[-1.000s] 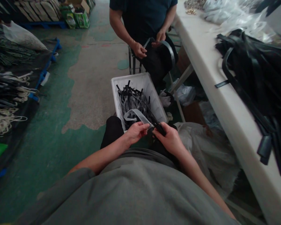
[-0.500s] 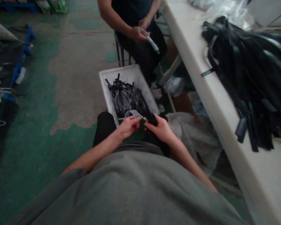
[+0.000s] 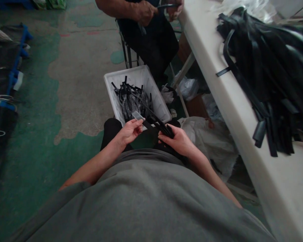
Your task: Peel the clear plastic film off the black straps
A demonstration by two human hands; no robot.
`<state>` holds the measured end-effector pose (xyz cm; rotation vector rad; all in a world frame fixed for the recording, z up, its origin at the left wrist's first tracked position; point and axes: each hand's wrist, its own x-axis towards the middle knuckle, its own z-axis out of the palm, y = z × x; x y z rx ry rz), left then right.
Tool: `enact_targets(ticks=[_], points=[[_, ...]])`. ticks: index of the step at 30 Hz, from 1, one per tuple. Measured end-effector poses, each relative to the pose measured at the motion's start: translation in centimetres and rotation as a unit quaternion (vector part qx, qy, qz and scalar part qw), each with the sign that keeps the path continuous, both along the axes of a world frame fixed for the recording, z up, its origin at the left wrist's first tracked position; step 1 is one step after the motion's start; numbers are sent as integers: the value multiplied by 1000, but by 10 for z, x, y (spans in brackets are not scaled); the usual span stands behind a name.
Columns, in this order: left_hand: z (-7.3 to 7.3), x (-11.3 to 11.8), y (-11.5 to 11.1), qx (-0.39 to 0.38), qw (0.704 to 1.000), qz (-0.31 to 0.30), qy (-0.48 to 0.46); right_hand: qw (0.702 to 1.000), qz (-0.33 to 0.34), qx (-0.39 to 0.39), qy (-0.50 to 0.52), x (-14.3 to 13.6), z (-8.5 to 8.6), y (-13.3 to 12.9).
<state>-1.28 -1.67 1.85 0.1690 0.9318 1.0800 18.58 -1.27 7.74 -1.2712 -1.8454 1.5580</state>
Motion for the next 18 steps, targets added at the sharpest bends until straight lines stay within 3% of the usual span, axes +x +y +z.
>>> enact_targets(ticks=[4,7,10,12,18], points=[[0,12,-6,-7,999,-45,-6,998,-34,53,-8,-7,-7,2],[2,22,-13,-6,998,-59,-18,997,-53,43,28,-10,-19,9],[5,14,-11,-13,998,-46,-36,993,-94,22,65,-1,-24,13],[6,5,-9,-19,998,-41,-48,991,-106,50,68,7,-24,12],[-1,11,-10,-6,996,-79,-41,965,49,249,67,-1,-27,9]])
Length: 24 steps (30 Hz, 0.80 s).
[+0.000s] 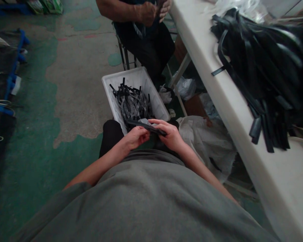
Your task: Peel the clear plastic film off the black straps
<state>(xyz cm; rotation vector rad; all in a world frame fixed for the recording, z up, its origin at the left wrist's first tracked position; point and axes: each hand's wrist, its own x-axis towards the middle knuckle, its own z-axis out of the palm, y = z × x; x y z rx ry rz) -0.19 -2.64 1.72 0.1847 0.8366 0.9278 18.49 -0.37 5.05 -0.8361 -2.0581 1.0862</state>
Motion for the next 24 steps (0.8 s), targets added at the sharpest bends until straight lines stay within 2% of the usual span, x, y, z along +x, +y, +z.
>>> enact_targets(ticks=[4,6,8,10,13,17,19,21,24], points=[[2,10,-6,58,998,-6,5,999,-29,42,-2,-9,-2,1],[5,11,-6,79,996,-25,-17,997,-79,21,0,-8,4,0],[5,9,-2,67,996,-17,-59,991,-128,-35,-8,0,17,-4],[1,3,11,30,995,39,-88,984,-138,-116,-19,13,31,-11],[-11,-16,43,-27,985,161,-62,967,-99,-232,-30,40,43,-24],[-16,-54,87,-48,948,316,1,940,-36,-338,-43,66,31,-39],[-11,-66,96,-20,934,357,27,930,-13,-364,-46,66,21,-41],[-7,-67,93,32,940,334,55,929,-14,-369,-30,56,13,-37],[-6,-49,72,121,962,222,101,933,-69,-351,32,35,13,-21]])
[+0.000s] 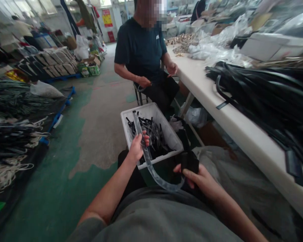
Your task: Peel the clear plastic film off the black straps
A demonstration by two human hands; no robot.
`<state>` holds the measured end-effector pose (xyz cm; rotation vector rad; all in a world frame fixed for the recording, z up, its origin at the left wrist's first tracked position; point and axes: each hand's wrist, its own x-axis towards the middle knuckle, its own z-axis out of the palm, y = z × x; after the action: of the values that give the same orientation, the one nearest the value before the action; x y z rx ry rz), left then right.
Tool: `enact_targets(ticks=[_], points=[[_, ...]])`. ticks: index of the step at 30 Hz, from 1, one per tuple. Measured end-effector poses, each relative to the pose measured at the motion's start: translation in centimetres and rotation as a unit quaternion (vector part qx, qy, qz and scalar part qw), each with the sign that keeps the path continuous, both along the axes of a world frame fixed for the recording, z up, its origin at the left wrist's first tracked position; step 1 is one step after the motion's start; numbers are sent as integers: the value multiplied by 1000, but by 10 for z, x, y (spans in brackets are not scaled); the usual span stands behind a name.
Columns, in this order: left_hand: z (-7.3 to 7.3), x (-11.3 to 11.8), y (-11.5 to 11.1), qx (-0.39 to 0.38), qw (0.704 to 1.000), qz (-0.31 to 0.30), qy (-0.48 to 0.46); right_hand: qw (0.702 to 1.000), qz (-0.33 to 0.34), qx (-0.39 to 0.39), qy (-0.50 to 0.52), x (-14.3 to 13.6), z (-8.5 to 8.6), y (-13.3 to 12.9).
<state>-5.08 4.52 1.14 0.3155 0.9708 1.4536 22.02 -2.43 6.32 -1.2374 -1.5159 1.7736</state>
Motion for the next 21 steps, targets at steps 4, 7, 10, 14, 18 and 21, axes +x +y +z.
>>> enact_targets(ticks=[4,7,10,14,18,21], points=[[-2,30,-40,42,982,-166,79,990,-119,6,77,-20,7,32],[-2,41,-60,51,954,-265,131,980,-156,0,127,-26,10,53],[0,45,-69,55,924,-334,175,971,-179,5,158,-27,9,66],[5,48,-75,60,901,-378,206,969,-175,33,171,-26,11,70],[5,49,-84,61,892,-392,218,959,-218,78,160,-22,18,67],[0,48,-94,45,885,-409,216,956,-229,91,158,-20,26,63]])
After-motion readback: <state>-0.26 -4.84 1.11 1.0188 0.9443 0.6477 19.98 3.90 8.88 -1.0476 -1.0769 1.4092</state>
